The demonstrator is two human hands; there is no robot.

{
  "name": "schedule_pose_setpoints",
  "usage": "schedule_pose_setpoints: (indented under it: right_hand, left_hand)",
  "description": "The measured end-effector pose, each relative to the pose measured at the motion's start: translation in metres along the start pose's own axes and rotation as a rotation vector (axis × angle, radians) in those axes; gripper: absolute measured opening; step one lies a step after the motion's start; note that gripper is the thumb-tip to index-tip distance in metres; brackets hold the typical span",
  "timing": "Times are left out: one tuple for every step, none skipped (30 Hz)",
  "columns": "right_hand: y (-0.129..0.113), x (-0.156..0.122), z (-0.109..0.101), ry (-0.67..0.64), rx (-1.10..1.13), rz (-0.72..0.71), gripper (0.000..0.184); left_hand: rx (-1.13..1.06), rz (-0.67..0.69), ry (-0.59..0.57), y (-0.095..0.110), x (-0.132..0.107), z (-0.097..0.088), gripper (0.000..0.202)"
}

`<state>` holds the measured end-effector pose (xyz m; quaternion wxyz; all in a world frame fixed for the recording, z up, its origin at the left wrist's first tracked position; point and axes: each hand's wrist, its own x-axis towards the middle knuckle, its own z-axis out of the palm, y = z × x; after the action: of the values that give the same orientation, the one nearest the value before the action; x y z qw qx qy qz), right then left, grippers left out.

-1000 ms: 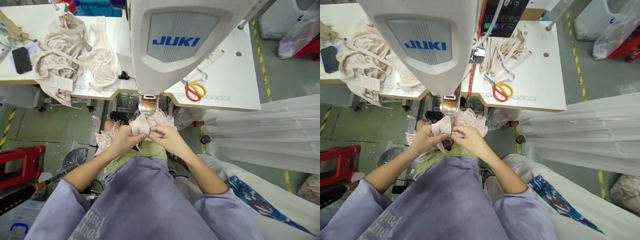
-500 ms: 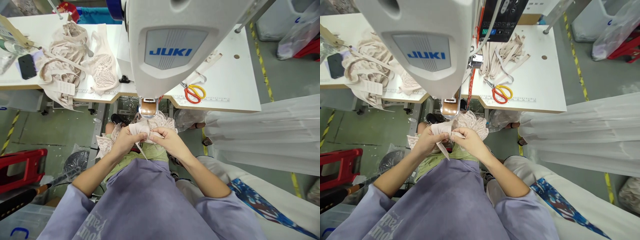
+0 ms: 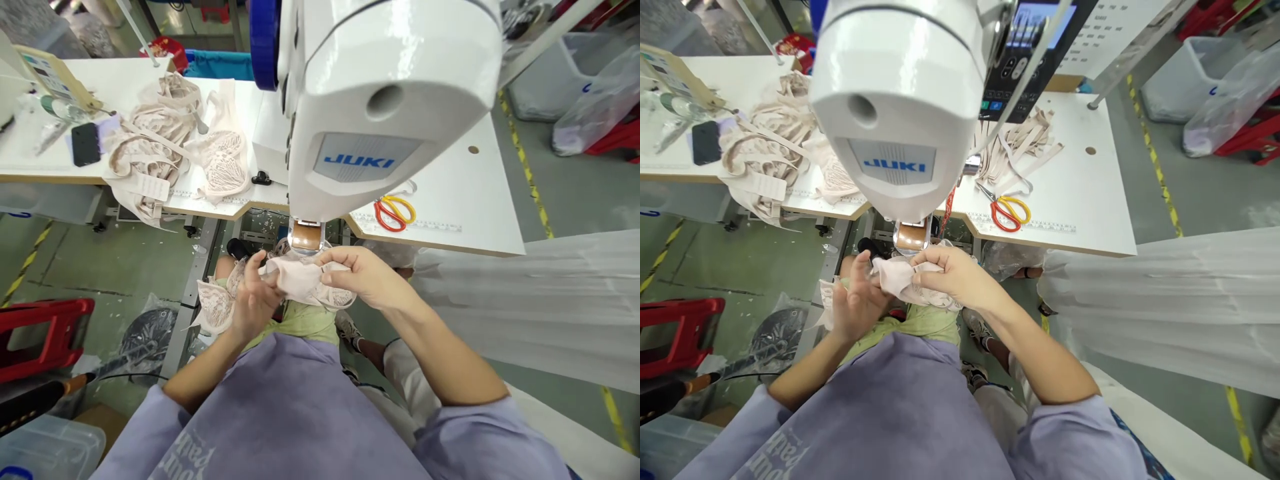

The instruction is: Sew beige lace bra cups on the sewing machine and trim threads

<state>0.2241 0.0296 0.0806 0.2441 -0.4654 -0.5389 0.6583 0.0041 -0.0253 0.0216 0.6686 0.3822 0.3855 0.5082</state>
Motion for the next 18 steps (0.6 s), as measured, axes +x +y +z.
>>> schedule_pose_setpoints:
  right_hand:
    - [-0.009,0.004,-0.004,-0.058,-0.017,-0.02,0.027]
    - [-0.017,0.008,-0.007,-0.106,-0.055,-0.048,0.025]
    - [-0.026,0.012,-0.01,-0.136,-0.119,-0.076,0.024]
    - [-0.033,0.016,-0.013,-0.137,-0.21,-0.102,0.021]
    - [-0.039,0.021,-0.016,-0.108,-0.32,-0.124,0.017]
    - [-0.043,0.025,-0.018,-0.058,-0.436,-0.14,0.014]
    - [-0.046,0.029,-0.02,-0.002,-0.547,-0.152,0.013]
    - [-0.048,0.032,-0.021,0.044,-0.645,-0.163,0.014]
    - [-0.048,0.035,-0.022,0.073,-0.722,-0.176,0.016]
    - [-0.048,0.037,-0.022,0.087,-0.774,-0.193,0.018]
    - [-0.047,0.038,-0.022,0.09,-0.808,-0.208,0.019]
    - [-0.047,0.039,-0.022,0.091,-0.83,-0.218,0.019]
    - [-0.046,0.039,-0.021,0.094,-0.844,-0.223,0.021]
    - [-0.046,0.04,-0.021,0.1,-0.851,-0.224,0.022]
    - [-0.046,0.04,-0.021,0.106,-0.854,-0.217,0.023]
    - [-0.047,0.039,-0.02,0.111,-0.854,-0.207,0.024]
    - [-0.047,0.039,-0.02,0.113,-0.854,-0.196,0.025]
    - [-0.046,0.038,-0.02,0.112,-0.852,-0.188,0.025]
  left_hand:
    - [-0.004,0.007,-0.033,0.0,0.001,0.002,0.089]
    - [0.01,0.034,-0.065,0.002,0.004,0.003,0.09]
    - [0.04,0.088,-0.095,0.007,0.008,0.003,0.089]
    - [0.088,0.167,-0.123,0.013,0.013,0.002,0.086]
    - [0.165,0.263,-0.165,0.02,0.02,-0.002,0.083]
    - [0.282,0.354,-0.229,0.027,0.027,-0.007,0.08]
    - [0.44,0.436,-0.305,0.034,0.036,-0.013,0.077]
    - [0.62,0.495,-0.397,0.039,0.045,-0.02,0.075]
    - [0.793,0.532,-0.477,0.042,0.054,-0.026,0.072]
    - [0.942,0.554,-0.545,0.044,0.063,-0.032,0.069]
    - [1.056,0.562,-0.6,0.044,0.072,-0.037,0.064]
    - [1.133,0.568,-0.647,0.044,0.08,-0.041,0.057]
    - [1.182,0.574,-0.692,0.042,0.088,-0.044,0.052]
    - [1.216,0.575,-0.736,0.041,0.094,-0.046,0.048]
    - [1.237,0.58,-0.772,0.039,0.1,-0.048,0.046]
    - [1.253,0.586,-0.8,0.037,0.104,-0.049,0.045]
    - [1.264,0.59,-0.812,0.036,0.107,-0.05,0.046]
    - [1.273,0.59,-0.807,0.036,0.109,-0.051,0.047]
